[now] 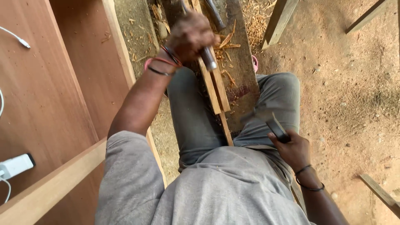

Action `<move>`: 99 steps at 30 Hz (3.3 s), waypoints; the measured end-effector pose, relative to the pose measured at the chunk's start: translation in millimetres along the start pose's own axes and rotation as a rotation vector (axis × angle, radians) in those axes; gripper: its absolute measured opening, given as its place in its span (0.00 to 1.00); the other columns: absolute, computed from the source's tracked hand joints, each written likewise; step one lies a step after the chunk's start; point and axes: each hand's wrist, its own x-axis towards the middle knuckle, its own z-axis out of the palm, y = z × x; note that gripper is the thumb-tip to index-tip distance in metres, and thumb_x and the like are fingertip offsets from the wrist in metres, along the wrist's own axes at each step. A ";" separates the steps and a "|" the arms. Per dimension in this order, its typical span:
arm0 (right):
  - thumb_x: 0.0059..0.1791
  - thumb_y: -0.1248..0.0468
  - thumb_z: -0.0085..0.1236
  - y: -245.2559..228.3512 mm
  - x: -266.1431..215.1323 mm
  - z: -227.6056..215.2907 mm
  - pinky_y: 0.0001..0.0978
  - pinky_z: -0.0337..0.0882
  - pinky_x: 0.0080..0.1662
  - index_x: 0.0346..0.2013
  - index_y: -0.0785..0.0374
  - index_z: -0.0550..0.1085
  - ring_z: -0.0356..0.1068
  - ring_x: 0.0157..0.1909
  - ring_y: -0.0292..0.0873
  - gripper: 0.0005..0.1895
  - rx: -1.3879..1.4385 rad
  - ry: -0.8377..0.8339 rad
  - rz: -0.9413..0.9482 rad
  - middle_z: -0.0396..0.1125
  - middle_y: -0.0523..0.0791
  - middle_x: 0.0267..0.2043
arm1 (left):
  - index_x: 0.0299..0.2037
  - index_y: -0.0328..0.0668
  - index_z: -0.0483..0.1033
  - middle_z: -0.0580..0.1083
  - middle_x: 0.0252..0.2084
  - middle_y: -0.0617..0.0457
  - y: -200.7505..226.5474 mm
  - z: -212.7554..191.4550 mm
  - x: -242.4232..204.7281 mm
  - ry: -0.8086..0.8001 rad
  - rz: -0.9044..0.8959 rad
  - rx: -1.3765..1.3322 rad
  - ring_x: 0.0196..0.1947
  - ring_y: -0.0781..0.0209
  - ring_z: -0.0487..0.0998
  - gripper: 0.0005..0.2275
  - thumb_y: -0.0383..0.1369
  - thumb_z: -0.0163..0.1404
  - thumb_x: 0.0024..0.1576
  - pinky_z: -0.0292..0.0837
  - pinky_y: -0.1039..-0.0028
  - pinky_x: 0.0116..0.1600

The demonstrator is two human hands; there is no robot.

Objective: Using a chisel and hammer to shape or carve wood.

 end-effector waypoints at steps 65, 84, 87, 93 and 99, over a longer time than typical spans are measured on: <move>0.47 0.56 0.63 -73.8 72.2 34.0 0.37 0.73 0.26 0.54 0.67 0.69 0.73 0.20 0.43 0.25 0.147 -0.517 0.082 0.73 0.49 0.28 | 0.27 0.50 0.68 0.66 0.29 0.60 212.6 -62.3 14.3 0.004 -0.012 -0.373 0.34 0.61 0.70 0.16 0.38 0.61 0.64 0.65 0.69 0.49; 0.51 0.68 0.67 35.3 6.1 -49.6 0.21 0.67 0.28 0.38 0.62 0.69 0.67 0.27 0.30 0.12 0.833 -0.006 -0.671 0.67 0.42 0.32 | 0.25 0.46 0.68 0.69 0.27 0.55 231.1 -39.3 12.0 0.100 -0.100 -0.568 0.33 0.57 0.74 0.16 0.38 0.58 0.64 0.69 0.67 0.45; 0.51 0.69 0.65 -25.2 -17.7 -63.5 0.21 0.63 0.26 0.36 0.63 0.67 0.65 0.21 0.31 0.12 0.493 0.068 -0.757 0.68 0.43 0.27 | 0.24 0.45 0.67 0.71 0.28 0.54 236.9 -50.0 18.6 0.130 -0.173 -0.565 0.34 0.54 0.76 0.18 0.37 0.59 0.64 0.71 0.67 0.45; 0.46 0.63 0.69 -82.5 -28.6 -77.2 0.31 0.61 0.27 0.24 0.58 0.67 0.66 0.23 0.43 0.16 0.135 0.034 -1.064 0.65 0.43 0.22 | 0.24 0.44 0.69 0.71 0.28 0.53 242.5 -51.3 26.1 0.174 -0.213 -0.602 0.32 0.55 0.76 0.16 0.37 0.59 0.63 0.70 0.66 0.42; 0.43 0.60 0.72 -97.4 -33.3 -72.4 0.34 0.62 0.24 0.18 0.57 0.67 0.65 0.18 0.41 0.19 0.007 0.033 -1.167 0.65 0.42 0.17 | 0.24 0.44 0.70 0.72 0.27 0.55 243.5 -49.2 28.0 0.190 -0.241 -0.618 0.28 0.58 0.75 0.16 0.37 0.61 0.62 0.68 0.68 0.39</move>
